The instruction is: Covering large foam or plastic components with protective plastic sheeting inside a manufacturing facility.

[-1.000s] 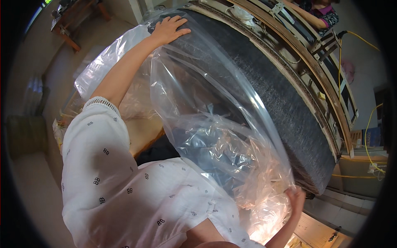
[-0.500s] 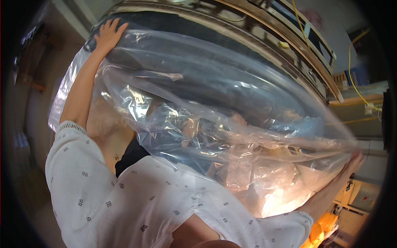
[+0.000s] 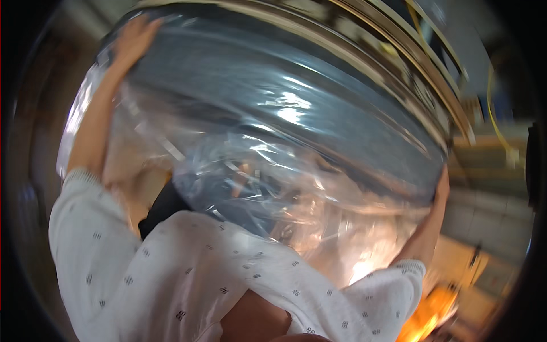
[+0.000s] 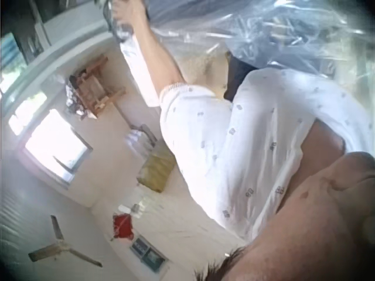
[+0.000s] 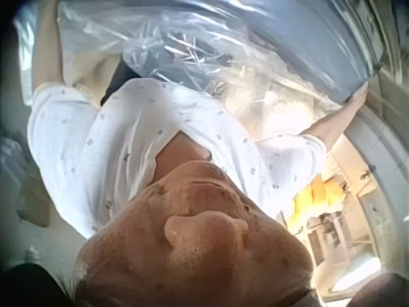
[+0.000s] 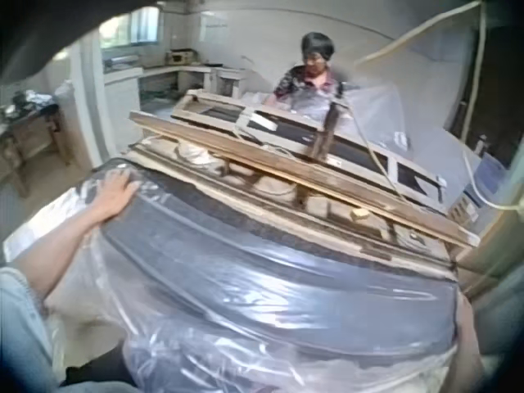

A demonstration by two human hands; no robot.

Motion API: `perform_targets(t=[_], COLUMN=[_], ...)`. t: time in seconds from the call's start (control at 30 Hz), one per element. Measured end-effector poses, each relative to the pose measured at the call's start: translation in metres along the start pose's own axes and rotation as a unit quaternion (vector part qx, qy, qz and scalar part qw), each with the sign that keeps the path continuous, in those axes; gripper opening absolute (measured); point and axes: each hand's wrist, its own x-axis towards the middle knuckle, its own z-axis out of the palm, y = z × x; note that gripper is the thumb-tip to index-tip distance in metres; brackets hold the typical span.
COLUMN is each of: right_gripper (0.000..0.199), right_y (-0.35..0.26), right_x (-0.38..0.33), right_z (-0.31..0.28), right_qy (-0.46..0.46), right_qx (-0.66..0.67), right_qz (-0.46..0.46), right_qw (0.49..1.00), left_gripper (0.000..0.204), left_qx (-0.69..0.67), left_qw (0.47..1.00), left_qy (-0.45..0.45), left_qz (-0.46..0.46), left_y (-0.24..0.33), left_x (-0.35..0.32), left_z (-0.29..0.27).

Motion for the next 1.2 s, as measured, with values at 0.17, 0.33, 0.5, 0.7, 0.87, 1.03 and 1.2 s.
perform_targets(t=[0.17, 0.33, 0.5, 0.7, 0.87, 1.03, 1.2], right_gripper=[0.038, 0.055, 0.056, 0.055, 0.05, 0.05, 0.048], right_y=[-0.049, -0.13, -0.116, -0.128, -0.105, -0.09, -0.134], right_x=[0.001, -0.076, -0.083, -0.076, -0.077, -0.052, -0.042], right_z=[-0.006, 0.067, 0.071, 0.073, 0.065, 0.064, 0.047], right_qy=[0.226, -0.044, 0.031, 0.032, 0.024, 0.025, 0.076], right_qx=[-0.261, -0.064, -0.081, -0.109, -0.133, -0.136, -0.192], right_qz=[-0.286, -0.263, -0.247, -0.28, -0.264, -0.301, -0.224], right_qw=[0.894, 0.962, 0.965, 0.953, 0.955, 0.944, 0.952], left_gripper=[0.072, 0.072, 0.031, 0.036, 0.031, 0.026, 0.014], left_qx=[-0.026, -0.051, -0.285, -0.154, -0.065, -0.08, -0.469], left_qw=[0.997, 0.997, 0.938, 0.945, 0.897, 0.912, 0.772], left_qy=[-0.005, 0.014, 0.19, 0.141, 0.07, -0.035, 0.155], left_qz=[-0.07, -0.062, 0.051, -0.252, -0.431, -0.4, -0.4], left_y=[0.088, 0.065, -0.039, -0.2, -0.16, -0.21, -0.24], left_x=[-0.001, 0.005, 0.034, -0.014, -0.073, -0.117, -0.179], left_z=[-0.01, -0.007, -0.004, 0.091, 0.12, 0.106, 0.062])
